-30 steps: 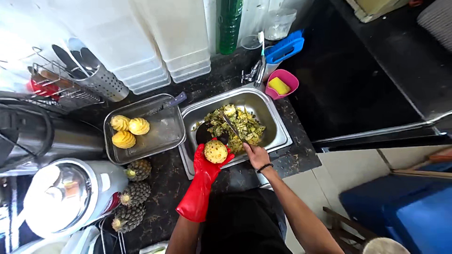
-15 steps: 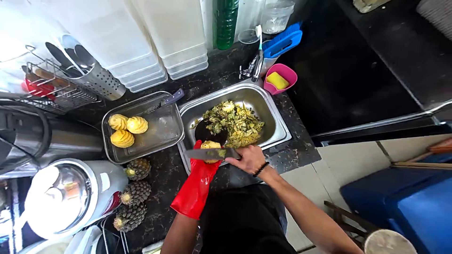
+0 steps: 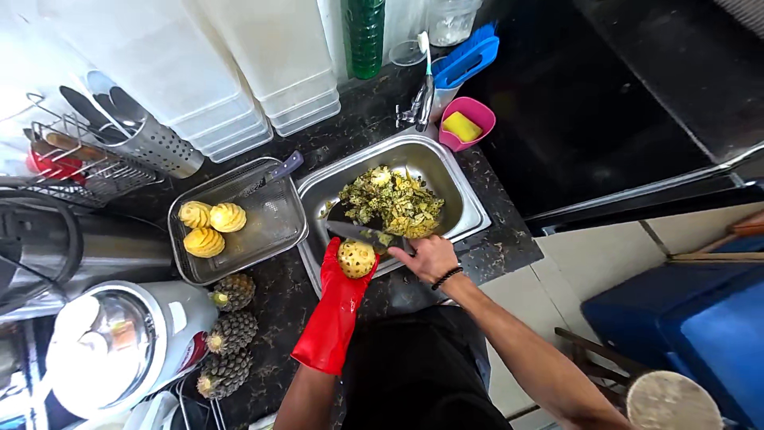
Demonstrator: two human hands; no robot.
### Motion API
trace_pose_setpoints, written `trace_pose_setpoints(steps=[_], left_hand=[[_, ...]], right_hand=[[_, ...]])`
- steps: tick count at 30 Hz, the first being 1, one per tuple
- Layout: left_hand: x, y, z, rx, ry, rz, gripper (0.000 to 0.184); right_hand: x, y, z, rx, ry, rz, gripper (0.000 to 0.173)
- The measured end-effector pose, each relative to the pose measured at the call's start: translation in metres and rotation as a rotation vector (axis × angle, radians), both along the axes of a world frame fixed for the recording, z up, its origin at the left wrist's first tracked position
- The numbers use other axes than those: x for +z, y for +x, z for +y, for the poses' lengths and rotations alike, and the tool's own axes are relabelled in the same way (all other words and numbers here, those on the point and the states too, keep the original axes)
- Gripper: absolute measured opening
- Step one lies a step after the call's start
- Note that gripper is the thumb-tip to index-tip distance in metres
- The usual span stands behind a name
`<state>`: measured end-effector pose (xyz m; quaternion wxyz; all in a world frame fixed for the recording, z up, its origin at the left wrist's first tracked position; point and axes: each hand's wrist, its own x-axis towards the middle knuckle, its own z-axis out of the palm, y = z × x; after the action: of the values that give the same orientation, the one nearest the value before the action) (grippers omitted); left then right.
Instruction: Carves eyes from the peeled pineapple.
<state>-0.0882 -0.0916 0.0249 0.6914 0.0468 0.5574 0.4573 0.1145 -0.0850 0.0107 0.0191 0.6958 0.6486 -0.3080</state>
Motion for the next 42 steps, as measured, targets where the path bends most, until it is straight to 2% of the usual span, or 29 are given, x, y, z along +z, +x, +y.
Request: trace_pose_setpoints(steps=[3, 5, 6, 8, 10, 13, 17, 20, 23, 26, 28, 30, 33, 36, 39, 42], left_hand=[[-0.007, -0.004, -0.019, -0.261, 0.201, 0.250, 0.047], [-0.009, -0.008, -0.028, -0.437, 0.326, 0.422, 0.058], [-0.013, -0.007, -0.028, -0.383, 0.321, 0.370, 0.055], [-0.009, 0.003, -0.017, -0.138, 0.185, 0.140, 0.046], [-0.003, 0.010, -0.006, 0.028, 0.065, 0.050, 0.049], [-0.011, 0.011, -0.003, 0.087, 0.084, 0.083, 0.047], [-0.035, 0.012, -0.005, 0.099, 0.174, 0.174, 0.047], [-0.025, 0.020, -0.005, 0.144, 0.209, 0.206, 0.046], [-0.022, 0.015, -0.009, 0.112, 0.316, 0.232, 0.048], [-0.035, 0.005, 0.000, 0.234, 0.332, -0.087, 0.042], [-0.045, 0.001, 0.010, 0.288, 0.357, -0.312, 0.049], [-0.051, -0.001, 0.012, 0.289, 0.299, -0.406, 0.060], [-0.061, 0.005, 0.017, 0.212, 0.177, -0.370, 0.065], [-0.075, 0.011, 0.015, 0.246, 0.281, -0.361, 0.051], [-0.071, 0.021, 0.021, 0.326, 0.248, -0.363, 0.062], [-0.064, 0.031, 0.022, 0.353, 0.211, -0.158, 0.050]], right_hand=[[0.018, -0.023, -0.012, 0.094, 0.016, 0.078, 0.093], [0.019, -0.034, -0.012, 0.118, 0.035, 0.086, 0.094], [0.017, -0.035, -0.011, 0.111, 0.041, 0.087, 0.093], [0.007, -0.031, -0.010, 0.063, 0.057, 0.073, 0.091], [-0.004, -0.017, -0.007, -0.037, -0.023, 0.085, 0.086], [-0.014, -0.003, -0.008, -0.146, -0.115, 0.106, 0.083], [0.016, -0.028, -0.020, -0.083, -0.060, 0.229, 0.085], [0.021, -0.038, -0.020, -0.071, -0.061, 0.233, 0.088], [0.005, -0.033, -0.023, -0.150, -0.107, 0.207, 0.087], [-0.024, -0.010, -0.028, -0.311, -0.233, 0.227, 0.086], [-0.033, -0.003, -0.031, -0.364, -0.211, 0.293, 0.082], [-0.035, -0.007, -0.036, -0.399, -0.131, 0.393, 0.074], [-0.034, -0.010, -0.026, -0.402, -0.040, 0.410, 0.071], [-0.016, -0.015, -0.016, -0.310, -0.081, 0.326, 0.075], [0.003, -0.024, -0.017, -0.191, -0.096, 0.235, 0.083], [0.010, -0.032, -0.015, -0.111, -0.037, 0.184, 0.088]])
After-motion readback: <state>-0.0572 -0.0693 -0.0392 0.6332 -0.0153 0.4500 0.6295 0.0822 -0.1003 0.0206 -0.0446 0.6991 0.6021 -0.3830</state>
